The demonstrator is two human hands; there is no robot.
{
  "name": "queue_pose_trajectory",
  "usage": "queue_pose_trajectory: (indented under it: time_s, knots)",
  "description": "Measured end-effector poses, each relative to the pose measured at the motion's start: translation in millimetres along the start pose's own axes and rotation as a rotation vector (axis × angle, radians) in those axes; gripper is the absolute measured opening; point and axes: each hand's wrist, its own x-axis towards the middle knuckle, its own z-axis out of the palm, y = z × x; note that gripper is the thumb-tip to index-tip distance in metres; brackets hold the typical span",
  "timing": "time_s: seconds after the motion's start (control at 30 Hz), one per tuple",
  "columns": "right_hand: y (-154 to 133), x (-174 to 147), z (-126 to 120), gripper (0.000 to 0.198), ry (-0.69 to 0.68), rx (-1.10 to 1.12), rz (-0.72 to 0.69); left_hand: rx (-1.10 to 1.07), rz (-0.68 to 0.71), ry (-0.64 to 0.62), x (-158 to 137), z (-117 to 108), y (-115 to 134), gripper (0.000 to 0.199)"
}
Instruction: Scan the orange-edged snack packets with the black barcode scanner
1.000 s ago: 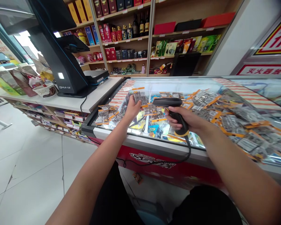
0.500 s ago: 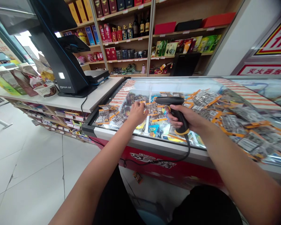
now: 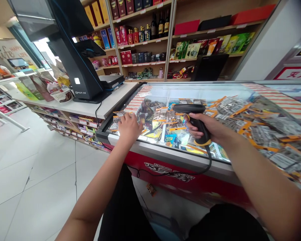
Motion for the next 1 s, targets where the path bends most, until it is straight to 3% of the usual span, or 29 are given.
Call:
queue_pose_trajectory:
  time_s: [0.1, 0.23, 0.4, 0.6, 0.77, 1.0]
  knots:
    - [-0.8, -1.5, 1.0, 0.039, -0.004, 0.012, 0.003, -0.016, 0.018, -0.01, -0.5, 8.4, -20.4, 0.037]
    - [-1.9, -3.7, 1.3, 0.039, -0.013, 0.012, 0.006, -0.127, 0.072, 0.067, 6.9, 23.0, -25.9, 0.042]
    - [2.2, -1.0, -3.5, 0.047, -0.105, -0.024, 0.097, -0.412, 0.134, 0.094, 23.5, 26.1, -12.3, 0.054]
    - [6.0, -0.5, -5.0, 0.051, -0.207, -0.129, 0.107, -0.661, 0.399, 0.103, 72.6, 27.4, 16.6, 0.032]
    - [5.3, -2.0, -2.2, 0.054, -0.207, -0.174, 0.091, -0.723, 0.419, 0.104, 103.5, 32.7, 34.7, 0.027]
    - [7.8, -0.8, -3.6, 0.049, -0.196, -0.149, 0.065, -0.767, 0.397, 0.111, 100.4, 44.9, 34.0, 0.025]
